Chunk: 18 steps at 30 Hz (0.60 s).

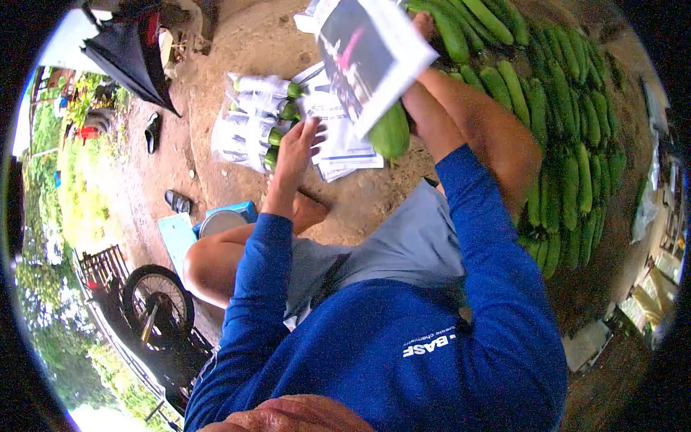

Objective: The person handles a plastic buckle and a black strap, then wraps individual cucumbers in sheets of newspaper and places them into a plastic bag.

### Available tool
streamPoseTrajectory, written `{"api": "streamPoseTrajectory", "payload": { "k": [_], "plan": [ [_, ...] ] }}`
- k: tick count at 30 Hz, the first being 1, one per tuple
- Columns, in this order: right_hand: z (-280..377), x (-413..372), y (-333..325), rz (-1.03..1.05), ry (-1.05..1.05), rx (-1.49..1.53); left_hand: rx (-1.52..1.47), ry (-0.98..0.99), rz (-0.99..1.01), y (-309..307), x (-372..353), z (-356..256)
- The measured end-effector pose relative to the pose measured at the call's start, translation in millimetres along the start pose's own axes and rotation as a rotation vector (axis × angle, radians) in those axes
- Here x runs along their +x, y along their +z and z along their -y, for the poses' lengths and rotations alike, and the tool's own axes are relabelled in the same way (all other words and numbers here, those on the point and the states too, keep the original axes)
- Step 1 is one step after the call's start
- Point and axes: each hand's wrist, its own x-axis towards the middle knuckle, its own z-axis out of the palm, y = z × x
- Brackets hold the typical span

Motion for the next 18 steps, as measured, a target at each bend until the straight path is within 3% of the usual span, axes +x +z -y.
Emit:
{"api": "streamPoseTrajectory", "payload": {
  "k": [2,4,5,7,14,18],
  "plan": [
    [-13,-3,7,0.06,0.068,0.041,-0.583,-0.154,0.104,21,-2,-12],
    [-28,-5,10,0.102,0.151,0.057,-0.551,-0.013,0.153,44,-20,-35],
    [-36,-6,9,0.119,0.197,0.06,-0.134,0.254,0.151,41,-21,-19],
    [-50,-7,7,0.149,0.283,0.056,-0.899,-0.136,0.161,54,-23,-6],
    [-86,-6,-29,0.178,0.466,0.039,-0.993,-0.1,0.081,49,-16,36],
    [-81,-1,-32,0.154,0.442,0.029,-0.955,0.003,0.14,51,-24,-3]
  ]
}}
